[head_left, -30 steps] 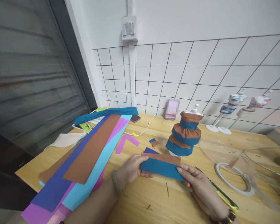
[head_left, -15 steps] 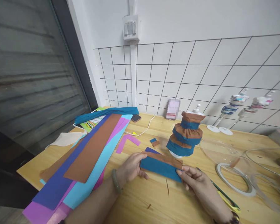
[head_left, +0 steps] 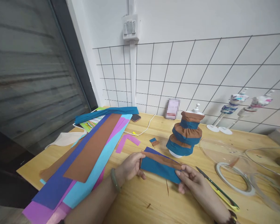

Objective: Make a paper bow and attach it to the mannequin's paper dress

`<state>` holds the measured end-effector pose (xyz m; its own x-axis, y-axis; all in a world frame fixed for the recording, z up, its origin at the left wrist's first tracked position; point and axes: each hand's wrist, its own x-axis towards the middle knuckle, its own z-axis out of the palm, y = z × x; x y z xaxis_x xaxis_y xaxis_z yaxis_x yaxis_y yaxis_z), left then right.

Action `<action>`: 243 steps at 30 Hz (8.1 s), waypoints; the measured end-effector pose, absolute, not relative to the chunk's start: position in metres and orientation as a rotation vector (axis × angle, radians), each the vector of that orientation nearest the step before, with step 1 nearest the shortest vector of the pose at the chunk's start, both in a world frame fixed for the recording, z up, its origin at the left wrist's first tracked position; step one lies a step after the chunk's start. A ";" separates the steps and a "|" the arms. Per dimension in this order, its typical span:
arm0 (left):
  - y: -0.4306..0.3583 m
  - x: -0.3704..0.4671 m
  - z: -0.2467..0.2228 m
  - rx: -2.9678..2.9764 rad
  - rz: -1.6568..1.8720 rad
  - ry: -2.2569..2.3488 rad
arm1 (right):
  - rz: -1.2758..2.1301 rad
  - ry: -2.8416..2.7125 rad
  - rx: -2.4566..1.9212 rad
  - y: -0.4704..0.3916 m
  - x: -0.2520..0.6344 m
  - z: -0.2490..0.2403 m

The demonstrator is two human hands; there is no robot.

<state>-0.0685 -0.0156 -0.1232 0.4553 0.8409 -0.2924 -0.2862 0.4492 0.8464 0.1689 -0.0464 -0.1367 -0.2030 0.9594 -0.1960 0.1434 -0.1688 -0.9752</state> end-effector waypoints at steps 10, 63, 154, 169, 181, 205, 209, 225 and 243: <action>-0.016 -0.066 -0.121 0.848 0.784 0.905 | 1.397 -1.444 -1.362 -0.048 0.164 -0.126; -0.013 -0.071 -0.128 1.032 0.681 0.937 | 1.695 -1.271 -1.269 -0.044 0.175 -0.137; -0.014 -0.070 -0.125 0.958 0.725 0.964 | 1.594 -0.993 -1.376 -0.045 0.175 -0.138; -0.013 -0.071 -0.129 0.919 0.755 0.964 | 1.541 -1.061 -1.465 -0.047 0.171 -0.133; -0.015 -0.072 -0.124 1.010 0.677 0.920 | 1.549 -1.045 -1.466 -0.046 0.171 -0.136; -0.001 -0.083 -0.132 0.728 1.177 0.884 | 0.733 -2.299 -1.360 -0.070 0.139 -0.135; -0.001 -0.082 -0.133 0.730 1.182 0.873 | 0.962 -2.284 -1.150 -0.083 0.122 -0.135; -0.004 -0.081 -0.131 0.726 1.163 0.870 | 0.659 -2.662 -0.931 -0.092 0.107 -0.137; -0.010 -0.077 -0.121 0.789 0.959 0.844 | 0.279 -1.763 -1.925 -0.019 0.248 -0.130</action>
